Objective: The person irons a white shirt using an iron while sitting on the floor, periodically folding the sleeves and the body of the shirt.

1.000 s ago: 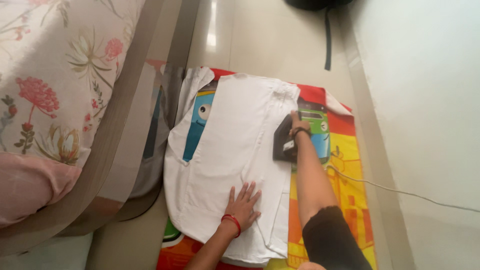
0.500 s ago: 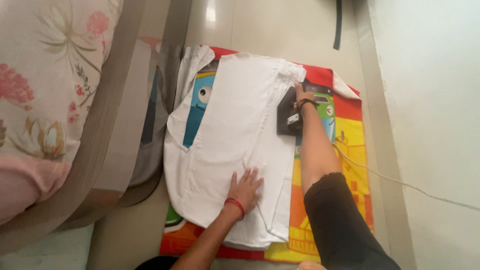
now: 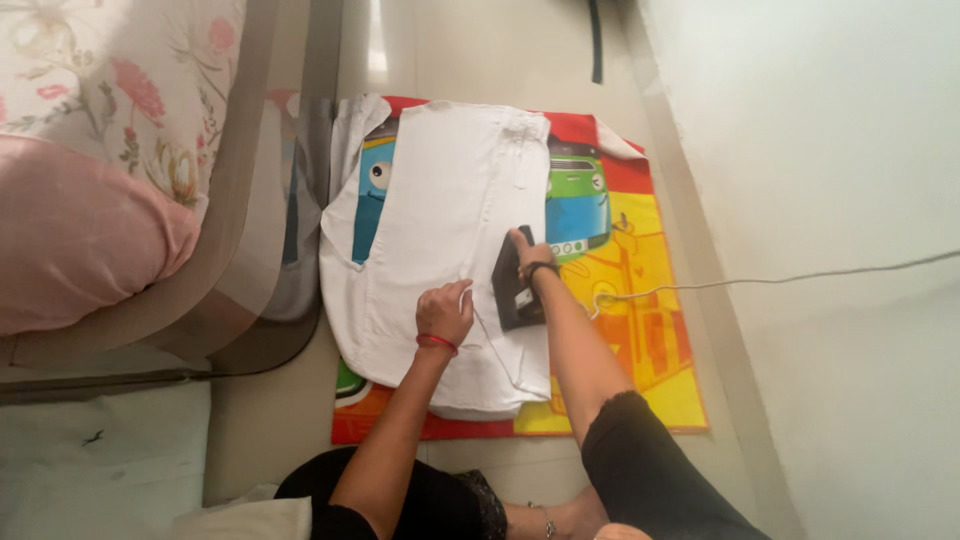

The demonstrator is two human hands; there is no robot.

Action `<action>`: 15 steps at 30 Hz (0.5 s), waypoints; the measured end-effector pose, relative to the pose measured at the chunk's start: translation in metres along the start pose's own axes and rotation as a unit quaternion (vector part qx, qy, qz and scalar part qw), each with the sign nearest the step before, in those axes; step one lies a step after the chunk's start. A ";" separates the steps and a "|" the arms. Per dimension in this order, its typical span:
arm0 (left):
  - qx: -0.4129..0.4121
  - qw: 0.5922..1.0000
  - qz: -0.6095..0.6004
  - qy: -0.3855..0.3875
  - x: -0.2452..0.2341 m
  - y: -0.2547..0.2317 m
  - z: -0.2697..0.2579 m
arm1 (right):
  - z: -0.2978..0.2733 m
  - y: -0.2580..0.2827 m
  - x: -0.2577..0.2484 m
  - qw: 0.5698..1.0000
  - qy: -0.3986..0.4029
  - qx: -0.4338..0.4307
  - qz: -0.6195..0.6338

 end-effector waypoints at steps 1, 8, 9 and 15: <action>-0.008 1.000 0.000 0.024 0.003 0.000 -0.001 | -0.014 -0.008 -0.009 1.000 -0.005 -0.002 0.005; -0.040 0.991 0.004 0.131 0.009 0.005 -0.026 | -0.097 -0.054 -0.037 0.996 0.051 -0.034 -0.070; -0.038 0.991 0.004 0.127 0.006 0.005 -0.028 | -0.103 -0.058 -0.042 0.994 0.062 -0.039 -0.087; -0.076 0.975 0.008 0.209 0.022 0.018 -0.035 | -0.104 -0.066 -0.096 0.992 0.117 -0.041 -0.035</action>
Point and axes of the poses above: each hand's wrist, its own z-axis towards the middle knuckle, its own x-axis out of the palm, y = z × x, the point moved 10 cm from there along z, towards the middle knuckle, and after that the axes turned 14 degrees about z, right-handed, at the moved point
